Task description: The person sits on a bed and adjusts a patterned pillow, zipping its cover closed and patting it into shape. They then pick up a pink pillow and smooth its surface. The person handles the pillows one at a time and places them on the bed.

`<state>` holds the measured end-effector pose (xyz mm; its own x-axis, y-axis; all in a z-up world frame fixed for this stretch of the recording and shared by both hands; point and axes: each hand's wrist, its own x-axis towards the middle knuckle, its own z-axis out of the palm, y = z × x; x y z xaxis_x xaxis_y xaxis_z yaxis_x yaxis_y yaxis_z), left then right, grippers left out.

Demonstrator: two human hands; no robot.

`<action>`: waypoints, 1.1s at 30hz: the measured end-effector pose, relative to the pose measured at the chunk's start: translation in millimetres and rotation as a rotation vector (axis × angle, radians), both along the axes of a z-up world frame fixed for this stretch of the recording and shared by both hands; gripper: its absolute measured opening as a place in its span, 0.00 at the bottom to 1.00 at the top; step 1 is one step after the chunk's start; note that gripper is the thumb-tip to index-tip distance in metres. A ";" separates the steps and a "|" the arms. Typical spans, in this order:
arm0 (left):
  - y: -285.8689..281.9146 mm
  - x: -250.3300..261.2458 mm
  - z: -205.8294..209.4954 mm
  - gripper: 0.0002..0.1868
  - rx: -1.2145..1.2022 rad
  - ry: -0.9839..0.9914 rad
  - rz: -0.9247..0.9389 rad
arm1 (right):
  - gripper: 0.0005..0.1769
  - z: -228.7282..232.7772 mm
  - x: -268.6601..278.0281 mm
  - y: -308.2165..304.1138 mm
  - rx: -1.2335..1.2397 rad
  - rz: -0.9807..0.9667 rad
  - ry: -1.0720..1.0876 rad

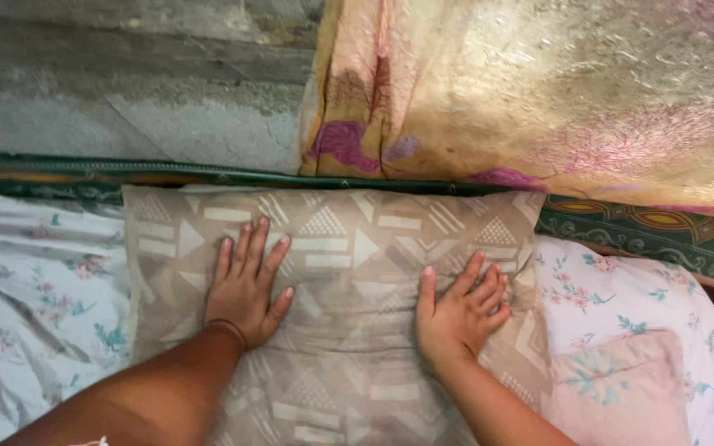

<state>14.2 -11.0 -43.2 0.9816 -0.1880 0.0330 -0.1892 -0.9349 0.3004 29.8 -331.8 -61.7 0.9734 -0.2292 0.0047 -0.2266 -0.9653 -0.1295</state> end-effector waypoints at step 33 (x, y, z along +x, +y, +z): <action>-4.3 -12.5 0.1 0.38 0.015 -0.146 0.106 | 0.48 -22.2 -28.2 -37.5 0.162 0.356 -0.354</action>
<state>1.7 -15.3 -43.1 0.9810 -0.0850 0.1744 -0.1296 -0.9561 0.2629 1.6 -369.3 -83.8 0.9364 0.0906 0.3390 0.1966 -0.9357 -0.2929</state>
